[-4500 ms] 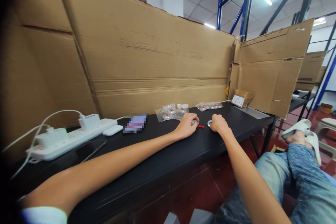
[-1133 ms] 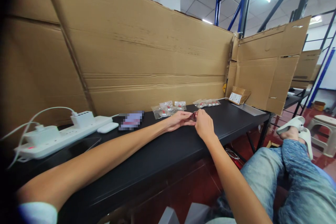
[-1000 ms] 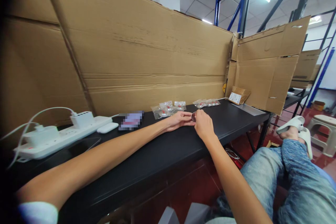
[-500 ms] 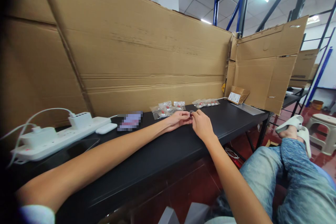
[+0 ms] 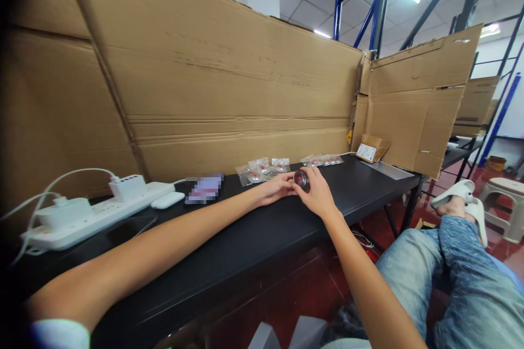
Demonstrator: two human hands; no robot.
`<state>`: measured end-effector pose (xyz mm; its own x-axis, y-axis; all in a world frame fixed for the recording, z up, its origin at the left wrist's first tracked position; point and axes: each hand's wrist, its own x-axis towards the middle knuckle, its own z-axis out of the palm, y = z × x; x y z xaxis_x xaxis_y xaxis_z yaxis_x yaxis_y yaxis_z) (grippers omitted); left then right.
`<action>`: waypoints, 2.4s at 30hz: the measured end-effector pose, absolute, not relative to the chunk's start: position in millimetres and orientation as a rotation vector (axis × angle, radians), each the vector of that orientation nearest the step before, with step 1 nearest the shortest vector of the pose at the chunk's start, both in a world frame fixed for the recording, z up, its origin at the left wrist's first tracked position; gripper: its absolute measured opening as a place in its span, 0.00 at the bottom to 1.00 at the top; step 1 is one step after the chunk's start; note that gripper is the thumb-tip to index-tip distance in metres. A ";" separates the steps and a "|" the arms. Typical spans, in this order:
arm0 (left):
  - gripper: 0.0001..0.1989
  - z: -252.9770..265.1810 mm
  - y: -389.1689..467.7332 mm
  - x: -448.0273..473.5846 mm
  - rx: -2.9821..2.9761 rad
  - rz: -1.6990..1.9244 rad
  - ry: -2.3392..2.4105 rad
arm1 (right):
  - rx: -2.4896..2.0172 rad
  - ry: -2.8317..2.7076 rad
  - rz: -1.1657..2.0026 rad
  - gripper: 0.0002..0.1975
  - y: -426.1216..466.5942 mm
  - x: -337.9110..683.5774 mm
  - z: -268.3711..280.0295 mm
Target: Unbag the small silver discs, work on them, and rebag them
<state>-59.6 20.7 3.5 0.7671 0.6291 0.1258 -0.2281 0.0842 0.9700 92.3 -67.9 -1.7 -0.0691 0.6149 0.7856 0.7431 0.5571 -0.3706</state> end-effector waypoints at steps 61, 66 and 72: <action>0.09 -2.3 -5.2 -45.7 2.656 1.022 0.776 | -1.551 -1.809 -0.273 0.05 -46.6 104.6 -16.4; 0.02 2.8 -4.3 -47.3 2.408 1.205 0.883 | -1.456 -1.611 -0.266 0.06 -59.4 98.1 -6.5; 0.04 7.2 -7.6 -51.2 2.151 1.321 0.851 | -1.246 -1.745 -0.241 0.06 -68.8 92.4 -1.1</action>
<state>-51.2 -7.6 7.2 0.3433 0.7149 0.6092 0.2592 -0.6955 0.6702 92.4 -68.8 -1.1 -0.0354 0.6326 0.7737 0.8184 0.4626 -0.3408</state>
